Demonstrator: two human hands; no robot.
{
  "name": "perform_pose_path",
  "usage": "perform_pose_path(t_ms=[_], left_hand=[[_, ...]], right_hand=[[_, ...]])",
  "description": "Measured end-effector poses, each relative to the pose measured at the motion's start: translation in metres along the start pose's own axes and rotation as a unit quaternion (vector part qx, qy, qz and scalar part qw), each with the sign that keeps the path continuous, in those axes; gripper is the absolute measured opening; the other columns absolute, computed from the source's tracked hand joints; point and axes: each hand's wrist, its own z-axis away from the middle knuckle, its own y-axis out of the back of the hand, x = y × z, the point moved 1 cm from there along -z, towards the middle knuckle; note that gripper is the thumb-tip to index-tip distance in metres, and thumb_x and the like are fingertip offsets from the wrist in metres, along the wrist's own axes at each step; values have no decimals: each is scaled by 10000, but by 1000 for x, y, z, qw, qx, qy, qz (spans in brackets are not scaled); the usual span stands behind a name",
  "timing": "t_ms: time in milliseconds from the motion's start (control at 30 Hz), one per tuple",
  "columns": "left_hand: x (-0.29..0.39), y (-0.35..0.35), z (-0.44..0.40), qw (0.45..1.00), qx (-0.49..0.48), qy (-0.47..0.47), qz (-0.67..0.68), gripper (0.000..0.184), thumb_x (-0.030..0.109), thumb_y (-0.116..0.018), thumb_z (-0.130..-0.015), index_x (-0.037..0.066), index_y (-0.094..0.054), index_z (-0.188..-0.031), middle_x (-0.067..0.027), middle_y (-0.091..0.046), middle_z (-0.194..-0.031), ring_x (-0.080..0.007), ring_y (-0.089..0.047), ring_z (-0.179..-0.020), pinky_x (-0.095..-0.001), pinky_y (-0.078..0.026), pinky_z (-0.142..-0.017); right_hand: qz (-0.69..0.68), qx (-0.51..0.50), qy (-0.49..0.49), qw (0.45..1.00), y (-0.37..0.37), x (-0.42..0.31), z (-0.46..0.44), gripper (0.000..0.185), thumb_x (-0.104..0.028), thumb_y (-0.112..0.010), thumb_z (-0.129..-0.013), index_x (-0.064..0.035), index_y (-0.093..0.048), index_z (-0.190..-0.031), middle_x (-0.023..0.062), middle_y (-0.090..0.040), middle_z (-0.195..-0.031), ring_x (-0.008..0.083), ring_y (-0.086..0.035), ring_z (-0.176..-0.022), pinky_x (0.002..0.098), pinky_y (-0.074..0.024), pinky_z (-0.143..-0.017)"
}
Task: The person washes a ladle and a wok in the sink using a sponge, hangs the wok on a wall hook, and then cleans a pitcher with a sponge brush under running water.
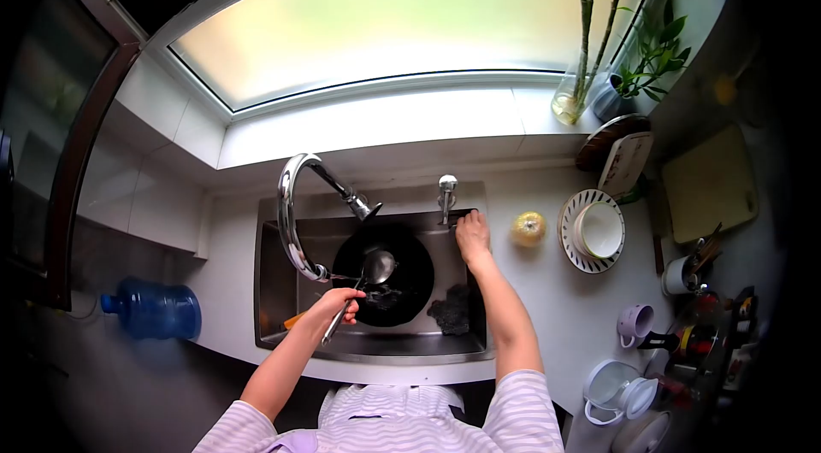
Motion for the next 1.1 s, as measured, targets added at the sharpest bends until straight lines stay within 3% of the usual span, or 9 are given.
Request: perform_pose_path(t_ms=[33,300,400,500,600,833,967,1033,1100], left_hand=[[-9,6,2,1000,10,-1,12,187,203,-490,-969,57,-508,-1084,-17,-486,-580,-124,-481,-460,-321,-494,-465],[-51,41,23,992,16,-48,-119,116,162,-440,-1004,133,-477,-1110,23,-494,-617,-88,-513,-493,-260,-470,-458],[-55,43,29,983,34,-96,-155,139,216,-457,-1001,126,-504,-1097,36,-484,-612,-73,-471,-487,-240,-418,-456],[-61,45,26,972,86,-139,-168,229,291,-521,-971,73,-585,-942,4,-507,-587,-96,-471,-496,-267,-376,-468],[-56,42,43,869,203,-312,-324,320,285,-580,-927,3,-604,-778,-143,-541,-578,-250,-517,-510,-372,-394,-511],[-51,48,75,828,221,-378,-351,282,287,-628,-902,13,-623,-837,-178,-567,-628,-319,-521,-525,-380,-397,-512],[-43,50,69,831,219,-387,-334,258,256,-627,-905,10,-620,-829,-167,-552,-600,-303,-507,-503,-377,-383,-495],[-41,50,80,830,222,-375,-349,270,263,-631,-904,8,-614,-814,-162,-551,-595,-299,-500,-491,-378,-379,-488],[-43,52,79,829,223,-380,-345,272,267,-634,-901,13,-613,-807,-162,-554,-594,-309,-501,-487,-383,-377,-482]], right_hand=[[-2,-13,-17,1000,8,0,1,149,-154,-572,-762,-68,-599,-879,89,-607,-852,242,-539,-948,355,-384,-850],[-384,41,-83,919,96,-91,33,274,-156,-664,-659,-28,-514,-850,146,-539,-897,336,-504,-853,446,-429,-739],[-550,36,-27,834,98,-151,33,357,-118,-671,-689,4,-463,-952,227,-469,-1268,401,-483,-1123,424,-441,-932],[-650,-11,-1,760,102,-207,37,363,-98,-645,-705,6,-481,-1012,243,-461,-1323,398,-440,-1237,416,-426,-976],[-519,70,44,851,138,-225,28,519,-159,-616,-787,-14,-495,-1270,190,-501,-1327,375,-450,-1268,415,-414,-1017],[-615,-7,-99,782,116,-222,-5,304,-221,-555,-885,-48,-624,-1126,161,-562,-1285,329,-520,-1208,402,-410,-1020],[-526,42,37,848,147,-231,4,279,-214,-563,-875,-41,-626,-1085,157,-601,-1195,368,-503,-1215,450,-391,-1025],[-634,12,-36,773,133,-226,-3,271,-200,-555,-880,-31,-622,-1080,162,-612,-1169,365,-497,-1224,440,-399,-1020],[-613,20,-100,784,124,-215,-9,279,-184,-535,-896,-21,-615,-1108,175,-605,-1195,371,-500,-1221,415,-419,-1006]])
